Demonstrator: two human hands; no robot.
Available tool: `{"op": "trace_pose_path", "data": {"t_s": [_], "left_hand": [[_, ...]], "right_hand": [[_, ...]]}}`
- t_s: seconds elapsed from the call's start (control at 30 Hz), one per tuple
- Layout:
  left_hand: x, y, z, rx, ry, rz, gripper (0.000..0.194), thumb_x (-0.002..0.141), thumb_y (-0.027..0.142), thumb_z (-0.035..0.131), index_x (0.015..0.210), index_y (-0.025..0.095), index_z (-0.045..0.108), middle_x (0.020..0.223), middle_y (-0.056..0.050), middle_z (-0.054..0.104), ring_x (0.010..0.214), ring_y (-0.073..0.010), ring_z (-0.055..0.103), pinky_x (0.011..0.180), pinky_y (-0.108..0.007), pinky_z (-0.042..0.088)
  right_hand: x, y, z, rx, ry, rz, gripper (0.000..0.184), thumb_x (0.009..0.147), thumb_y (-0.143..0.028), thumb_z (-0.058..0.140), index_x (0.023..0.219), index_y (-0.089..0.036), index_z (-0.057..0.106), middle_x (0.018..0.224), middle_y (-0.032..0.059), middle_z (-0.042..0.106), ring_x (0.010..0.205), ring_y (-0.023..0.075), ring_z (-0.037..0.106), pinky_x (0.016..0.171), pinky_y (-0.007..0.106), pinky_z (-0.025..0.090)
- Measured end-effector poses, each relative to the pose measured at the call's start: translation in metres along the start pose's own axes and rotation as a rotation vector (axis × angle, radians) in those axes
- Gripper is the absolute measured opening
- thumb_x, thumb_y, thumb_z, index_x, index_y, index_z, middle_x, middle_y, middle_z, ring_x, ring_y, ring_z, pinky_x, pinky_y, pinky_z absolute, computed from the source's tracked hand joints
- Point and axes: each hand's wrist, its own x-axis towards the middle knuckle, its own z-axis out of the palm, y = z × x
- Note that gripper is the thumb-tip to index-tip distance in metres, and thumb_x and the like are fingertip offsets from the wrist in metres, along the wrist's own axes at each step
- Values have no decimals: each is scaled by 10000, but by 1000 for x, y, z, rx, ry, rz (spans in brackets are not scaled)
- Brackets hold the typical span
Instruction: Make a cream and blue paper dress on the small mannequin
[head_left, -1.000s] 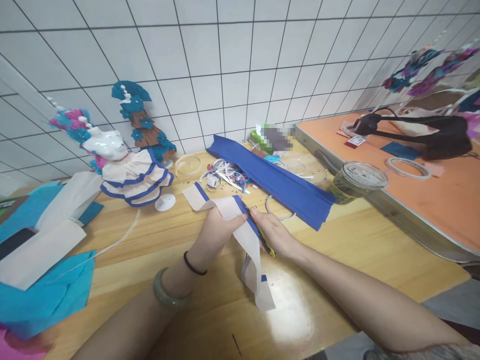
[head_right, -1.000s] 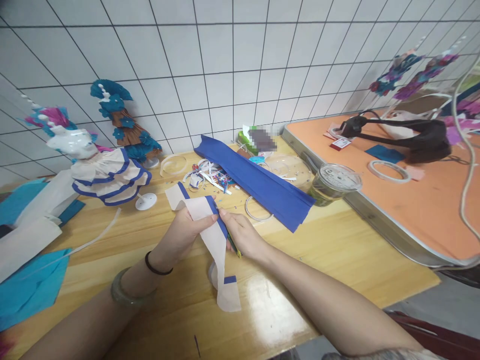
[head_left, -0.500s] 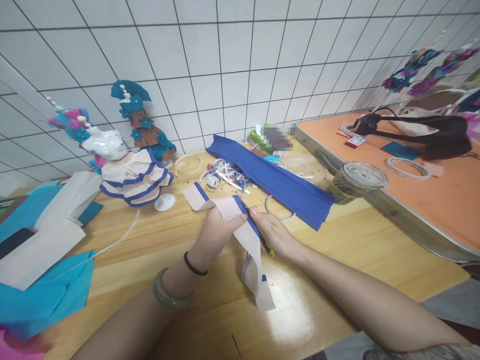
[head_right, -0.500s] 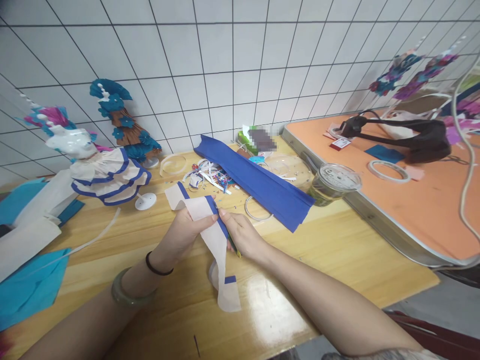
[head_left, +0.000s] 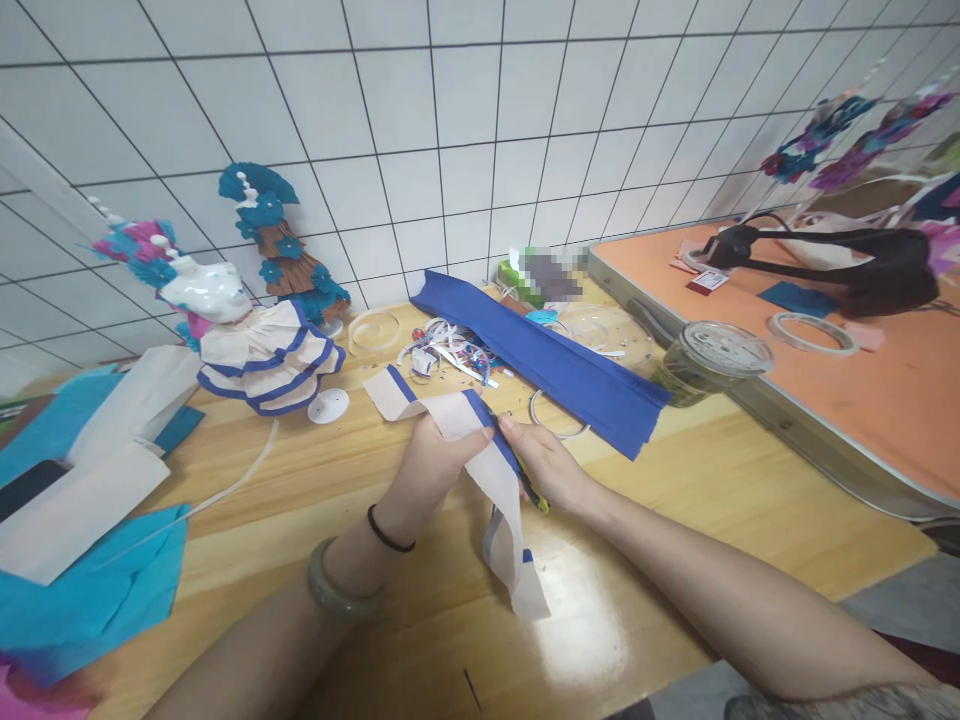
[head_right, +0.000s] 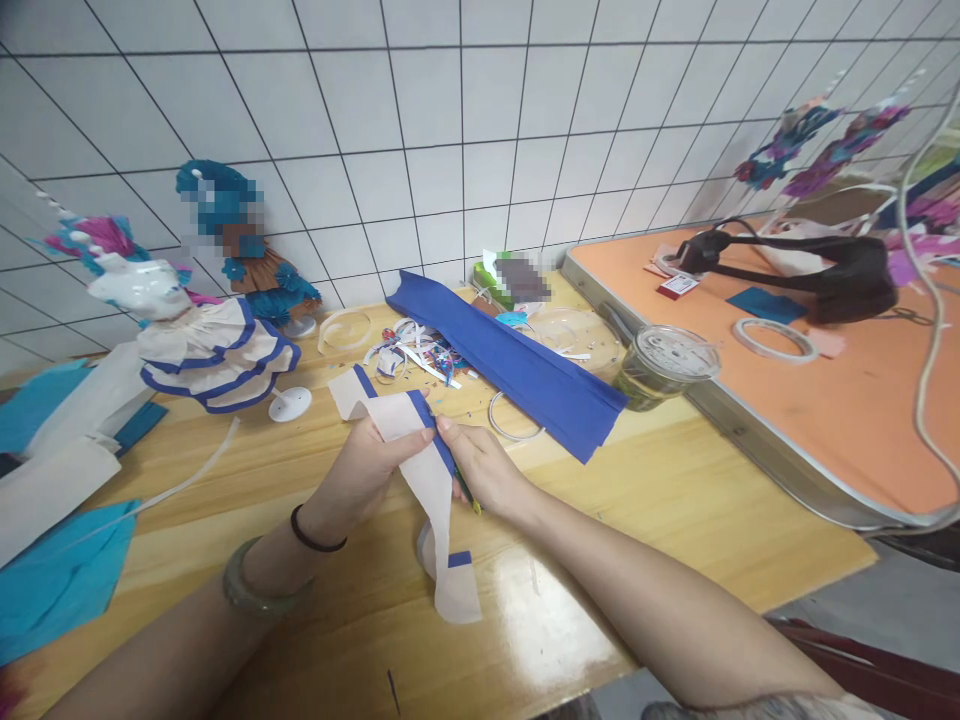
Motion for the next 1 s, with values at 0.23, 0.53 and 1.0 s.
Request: {"op": "trace_pose_path", "data": {"t_s": [0.23, 0.53, 1.0], "left_hand": [[-1, 3, 0, -23, -2, -14, 361, 574, 180, 748, 916, 189, 633, 866, -49, 705, 874, -280, 651, 685, -387, 545], [-1, 3, 2, -31, 2, -26, 334, 576, 178, 746, 890, 192, 634, 860, -50, 705, 858, -275, 655, 680, -379, 543], [-1, -4, -1, -10, -36, -17, 278, 670, 196, 697, 933, 169, 610, 853, -35, 678, 730, -195, 645, 677, -346, 527]], "right_hand": [[-1, -4, -1, -19, 1, 4, 619, 899, -558, 276, 453, -182, 484, 366, -19, 457, 359, 100, 443, 408, 215, 348], [-2, -5, 0, -6, -3, -17, 615, 915, -527, 268, 452, -182, 481, 372, -21, 446, 371, 104, 455, 427, 221, 362], [0, 3, 0, 14, 27, -20, 578, 913, -519, 296, 490, -175, 486, 377, -30, 444, 348, 96, 439, 369, 204, 331]]}}
